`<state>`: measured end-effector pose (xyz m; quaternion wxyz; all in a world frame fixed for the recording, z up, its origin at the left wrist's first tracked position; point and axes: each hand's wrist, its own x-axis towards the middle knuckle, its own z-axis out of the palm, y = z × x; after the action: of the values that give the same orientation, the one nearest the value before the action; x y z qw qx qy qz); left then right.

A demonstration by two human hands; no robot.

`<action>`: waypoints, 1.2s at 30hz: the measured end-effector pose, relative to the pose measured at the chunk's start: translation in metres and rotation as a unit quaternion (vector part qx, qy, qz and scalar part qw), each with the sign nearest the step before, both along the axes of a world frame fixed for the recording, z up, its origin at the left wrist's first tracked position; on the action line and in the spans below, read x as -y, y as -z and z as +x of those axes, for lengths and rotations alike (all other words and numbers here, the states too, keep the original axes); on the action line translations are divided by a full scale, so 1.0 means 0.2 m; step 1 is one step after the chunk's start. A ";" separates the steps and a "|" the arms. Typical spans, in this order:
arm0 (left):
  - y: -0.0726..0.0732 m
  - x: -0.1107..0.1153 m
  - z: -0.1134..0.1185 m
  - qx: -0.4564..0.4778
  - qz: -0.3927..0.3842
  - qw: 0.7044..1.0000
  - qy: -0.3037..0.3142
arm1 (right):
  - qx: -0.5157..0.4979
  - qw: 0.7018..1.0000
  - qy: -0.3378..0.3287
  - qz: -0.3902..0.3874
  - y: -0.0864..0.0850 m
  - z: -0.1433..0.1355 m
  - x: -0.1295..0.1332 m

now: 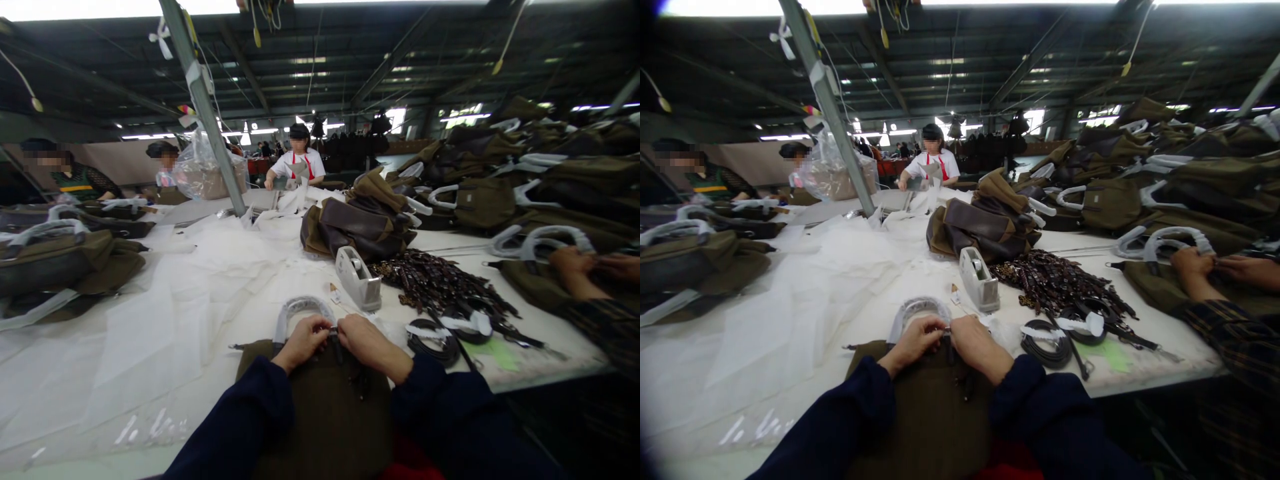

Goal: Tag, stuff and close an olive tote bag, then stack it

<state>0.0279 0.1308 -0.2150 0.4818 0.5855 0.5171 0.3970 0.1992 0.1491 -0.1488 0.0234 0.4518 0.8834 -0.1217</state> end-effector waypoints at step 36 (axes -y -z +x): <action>-0.07 0.05 -0.01 -0.205 0.127 0.969 0.054 | -0.030 1.000 0.008 0.003 0.12 -0.08 -0.02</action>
<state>0.0250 0.1218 -0.2005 0.3076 0.7379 0.5179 0.3045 0.1836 0.1528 -0.1732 -0.0058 0.4552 0.8805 -0.1326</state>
